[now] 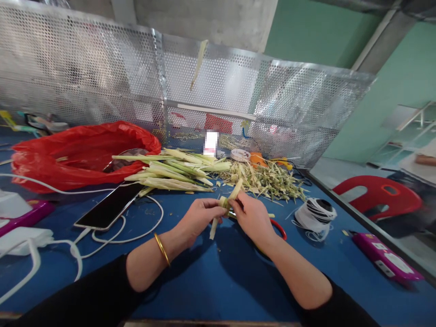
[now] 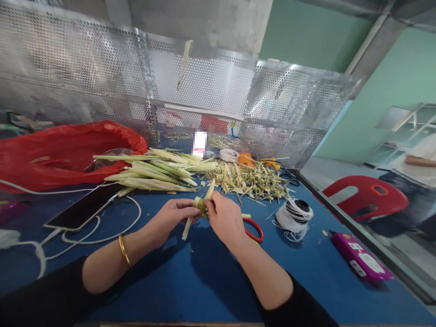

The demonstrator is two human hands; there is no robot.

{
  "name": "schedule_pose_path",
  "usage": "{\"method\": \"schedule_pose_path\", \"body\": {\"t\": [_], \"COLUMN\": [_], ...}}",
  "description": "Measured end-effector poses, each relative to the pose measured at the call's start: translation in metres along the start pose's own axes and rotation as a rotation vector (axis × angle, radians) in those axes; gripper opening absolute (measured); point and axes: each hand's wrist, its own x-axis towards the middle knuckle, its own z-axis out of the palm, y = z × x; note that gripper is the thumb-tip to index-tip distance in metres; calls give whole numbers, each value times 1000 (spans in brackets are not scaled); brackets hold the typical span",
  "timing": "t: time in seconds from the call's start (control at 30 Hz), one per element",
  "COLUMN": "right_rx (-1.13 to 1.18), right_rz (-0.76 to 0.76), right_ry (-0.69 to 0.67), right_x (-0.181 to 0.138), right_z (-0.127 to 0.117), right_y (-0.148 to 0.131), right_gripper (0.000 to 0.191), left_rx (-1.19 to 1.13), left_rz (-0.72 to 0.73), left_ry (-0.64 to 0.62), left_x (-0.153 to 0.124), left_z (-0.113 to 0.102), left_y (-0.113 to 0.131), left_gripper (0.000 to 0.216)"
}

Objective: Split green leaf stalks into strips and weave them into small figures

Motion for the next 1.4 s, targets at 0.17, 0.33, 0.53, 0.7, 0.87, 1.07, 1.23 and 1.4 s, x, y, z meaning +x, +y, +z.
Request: {"method": "schedule_pose_path", "body": {"t": [0.17,0.33,0.53,0.7,0.87,1.07,1.23,1.4], "right_rx": [58,52,302,949,968,1027,912,721], "right_rz": [49,-19,-82,-20,48,180,292,294], "right_ry": [-9,-124,-257,-572,-329,-136,-108,-165], "right_x": [0,3,6,3,3,1,0,0], "right_z": [0,-9,-36,-54,-34,-13,-12,-11], "right_y": [-3,3,9,6,0,-8,-5,-4], "right_gripper": [18,11,26,41,30,21,21,22], "left_rx": [-16,-170,-212,-194,-176,-133,-157,-168], "left_rz": [10,-78,-87,-47,-51,-69,-43,-36], "left_ry": [98,182,255,242,222,158,204,245], "left_x": [0,7,13,11,9,9,9,8], "left_z": [3,-6,-14,-13,-10,-3,-3,-4], "left_y": [-4,-5,-2,0,-1,-8,-8,-3], "left_gripper": [18,22,17,17,18,16,14,13]}}
